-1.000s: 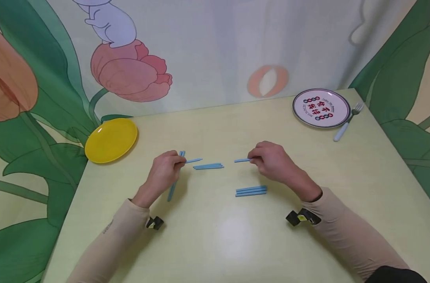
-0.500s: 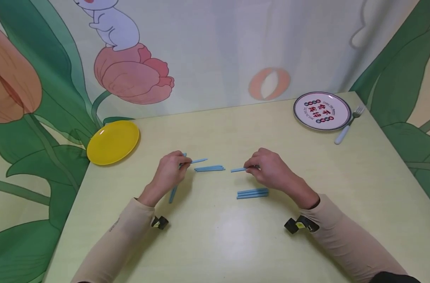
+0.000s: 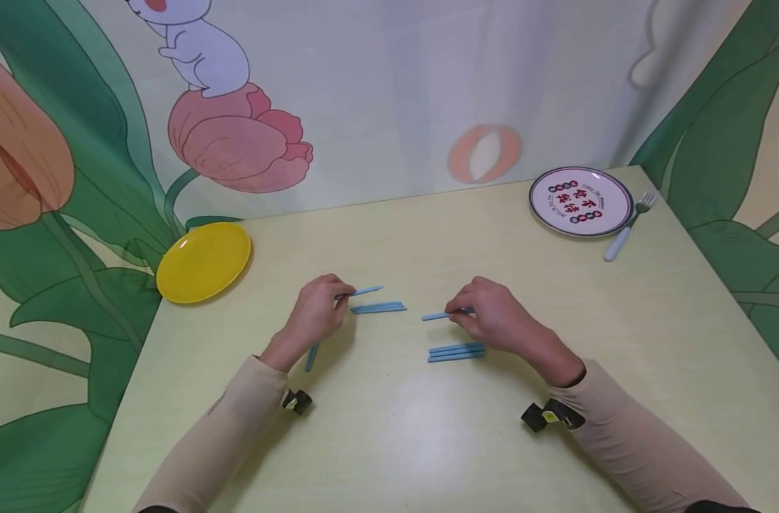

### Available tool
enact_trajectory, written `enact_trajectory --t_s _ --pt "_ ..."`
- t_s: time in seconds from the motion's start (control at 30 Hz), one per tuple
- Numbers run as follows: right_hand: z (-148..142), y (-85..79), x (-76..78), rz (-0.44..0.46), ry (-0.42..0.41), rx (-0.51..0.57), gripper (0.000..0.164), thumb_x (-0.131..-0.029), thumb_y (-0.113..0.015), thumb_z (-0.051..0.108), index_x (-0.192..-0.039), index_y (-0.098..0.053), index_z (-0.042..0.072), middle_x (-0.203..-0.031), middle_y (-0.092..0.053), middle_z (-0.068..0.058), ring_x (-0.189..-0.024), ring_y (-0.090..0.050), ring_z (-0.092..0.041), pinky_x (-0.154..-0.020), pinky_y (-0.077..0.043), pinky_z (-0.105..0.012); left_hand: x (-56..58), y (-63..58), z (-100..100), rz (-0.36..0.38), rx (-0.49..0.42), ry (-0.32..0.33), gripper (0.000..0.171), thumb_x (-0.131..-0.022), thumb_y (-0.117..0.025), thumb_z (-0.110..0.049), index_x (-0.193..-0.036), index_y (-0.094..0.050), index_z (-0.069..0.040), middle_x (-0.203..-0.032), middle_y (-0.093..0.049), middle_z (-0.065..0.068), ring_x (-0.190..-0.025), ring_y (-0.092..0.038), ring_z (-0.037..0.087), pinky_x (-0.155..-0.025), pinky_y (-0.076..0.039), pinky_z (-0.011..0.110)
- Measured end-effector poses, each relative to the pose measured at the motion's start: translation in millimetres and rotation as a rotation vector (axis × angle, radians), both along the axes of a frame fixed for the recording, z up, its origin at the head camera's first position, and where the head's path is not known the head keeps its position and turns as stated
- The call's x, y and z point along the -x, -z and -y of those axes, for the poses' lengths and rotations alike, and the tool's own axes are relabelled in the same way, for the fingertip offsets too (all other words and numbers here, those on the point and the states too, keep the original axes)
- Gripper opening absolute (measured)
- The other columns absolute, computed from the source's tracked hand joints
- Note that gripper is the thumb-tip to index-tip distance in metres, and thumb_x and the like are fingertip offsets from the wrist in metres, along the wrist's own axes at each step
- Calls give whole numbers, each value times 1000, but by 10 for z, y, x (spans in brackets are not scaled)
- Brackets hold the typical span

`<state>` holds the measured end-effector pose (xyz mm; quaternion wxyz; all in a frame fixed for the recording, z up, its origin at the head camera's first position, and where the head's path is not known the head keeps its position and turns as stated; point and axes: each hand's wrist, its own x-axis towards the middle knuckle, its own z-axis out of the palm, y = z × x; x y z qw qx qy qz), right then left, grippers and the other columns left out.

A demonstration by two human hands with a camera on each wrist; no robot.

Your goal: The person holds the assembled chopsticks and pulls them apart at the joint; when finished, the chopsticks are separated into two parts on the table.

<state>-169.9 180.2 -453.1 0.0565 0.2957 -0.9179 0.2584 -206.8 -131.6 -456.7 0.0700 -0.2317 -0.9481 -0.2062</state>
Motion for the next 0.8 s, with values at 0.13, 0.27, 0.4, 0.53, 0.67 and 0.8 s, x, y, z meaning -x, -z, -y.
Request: enact_trajectory --t_s 0.13,0.27,0.4,0.53,0.67,0.8 --pt "-9 21 -18 10 3 -8 10 -81 -78 12 -91 -78 14 -91 -73 2 -87 -61 -15 -73 -53 -33 10 32 -31 4 12 -3 20 -83 -62 6 -95 -76 0 -85 -69 10 -78 -62 23 -73 -52 34" --pt "-22 43 -37 -2 -10 -10 10 -80 -78 12 -90 -78 14 -92 -72 1 -88 -63 -17 -75 -55 -35 17 76 -54 9 19 11 19 -83 -62 6 -94 -77 0 -85 -69 11 -78 -63 23 -72 -52 34" --pt "-41 74 -54 -22 -36 -2 11 -78 -78 10 -89 -78 14 -89 -71 2 -85 -63 -16 -73 -55 -34 30 97 -77 8 17 27 19 -84 -62 5 -93 -77 0 -86 -69 11 -79 -63 24 -72 -52 36" --pt "-50 90 -60 -10 -59 -6 11 -80 -76 9 -90 -78 13 -89 -71 3 -84 -62 -14 -72 -54 -33 54 104 -92 10 21 24 18 -84 -62 6 -93 -77 -1 -87 -68 11 -80 -62 24 -73 -52 36" --pt "-47 87 -72 26 -62 -19 13 -80 -75 9 -92 -78 13 -90 -71 3 -84 -61 -14 -72 -53 -33 80 116 -108 17 19 28 18 -85 -63 6 -93 -77 -1 -87 -70 11 -81 -64 25 -75 -52 37" --pt "-45 89 -94 63 -59 -31 14 -80 -75 9 -93 -78 12 -91 -71 3 -85 -61 -14 -72 -53 -32 99 137 -123 44 15 27 17 -85 -64 6 -93 -77 -2 -88 -72 10 -82 -64 26 -78 -52 39"
